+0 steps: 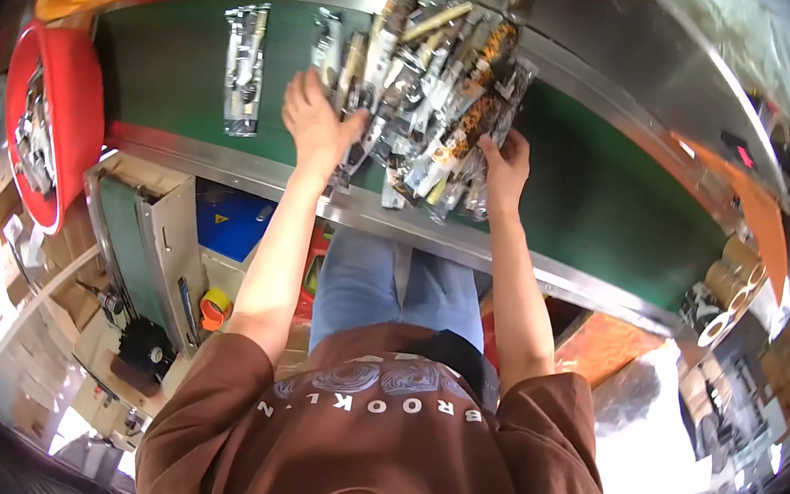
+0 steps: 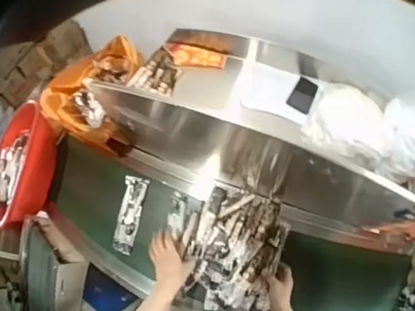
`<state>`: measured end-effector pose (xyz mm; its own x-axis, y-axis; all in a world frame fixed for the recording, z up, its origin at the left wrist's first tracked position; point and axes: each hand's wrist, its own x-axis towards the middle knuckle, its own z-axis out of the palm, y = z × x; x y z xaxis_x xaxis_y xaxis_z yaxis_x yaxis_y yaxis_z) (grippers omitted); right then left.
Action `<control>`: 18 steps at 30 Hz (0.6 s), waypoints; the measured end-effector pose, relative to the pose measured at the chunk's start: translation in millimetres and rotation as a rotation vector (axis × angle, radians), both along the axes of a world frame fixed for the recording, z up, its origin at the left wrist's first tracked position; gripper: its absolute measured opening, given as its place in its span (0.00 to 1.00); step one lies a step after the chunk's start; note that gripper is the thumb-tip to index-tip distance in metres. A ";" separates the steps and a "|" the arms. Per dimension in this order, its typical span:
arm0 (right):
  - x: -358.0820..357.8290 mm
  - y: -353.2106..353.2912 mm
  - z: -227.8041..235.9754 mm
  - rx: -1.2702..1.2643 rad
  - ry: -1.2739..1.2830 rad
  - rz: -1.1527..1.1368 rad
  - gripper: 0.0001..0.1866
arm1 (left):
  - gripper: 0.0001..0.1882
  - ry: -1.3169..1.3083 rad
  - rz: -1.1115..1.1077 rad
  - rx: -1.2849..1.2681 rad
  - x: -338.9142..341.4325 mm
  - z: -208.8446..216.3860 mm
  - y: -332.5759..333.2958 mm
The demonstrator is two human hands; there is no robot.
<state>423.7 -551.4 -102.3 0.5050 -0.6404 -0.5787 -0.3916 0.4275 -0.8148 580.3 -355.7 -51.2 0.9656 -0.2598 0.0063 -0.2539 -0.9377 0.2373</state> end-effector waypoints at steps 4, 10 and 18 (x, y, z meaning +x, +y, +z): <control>-25.4 -18.1 -9.6 -0.073 0.011 -0.071 0.16 | 0.28 0.038 -0.231 -0.243 -34.3 18.1 -24.3; -42.4 -25.8 -7.3 -0.218 0.176 -0.118 0.12 | 0.15 0.154 -0.206 -0.206 -61.9 -9.0 -64.1; -47.2 -29.8 12.0 0.125 0.164 -0.017 0.11 | 0.22 -0.106 -0.227 -0.129 -58.8 18.9 -53.5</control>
<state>376.6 -581.2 -90.3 0.3873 -0.5659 -0.7279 -0.5062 0.5293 -0.6809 521.5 -409.2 -32.3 0.8749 -0.4600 0.1515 -0.4839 -0.8175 0.3123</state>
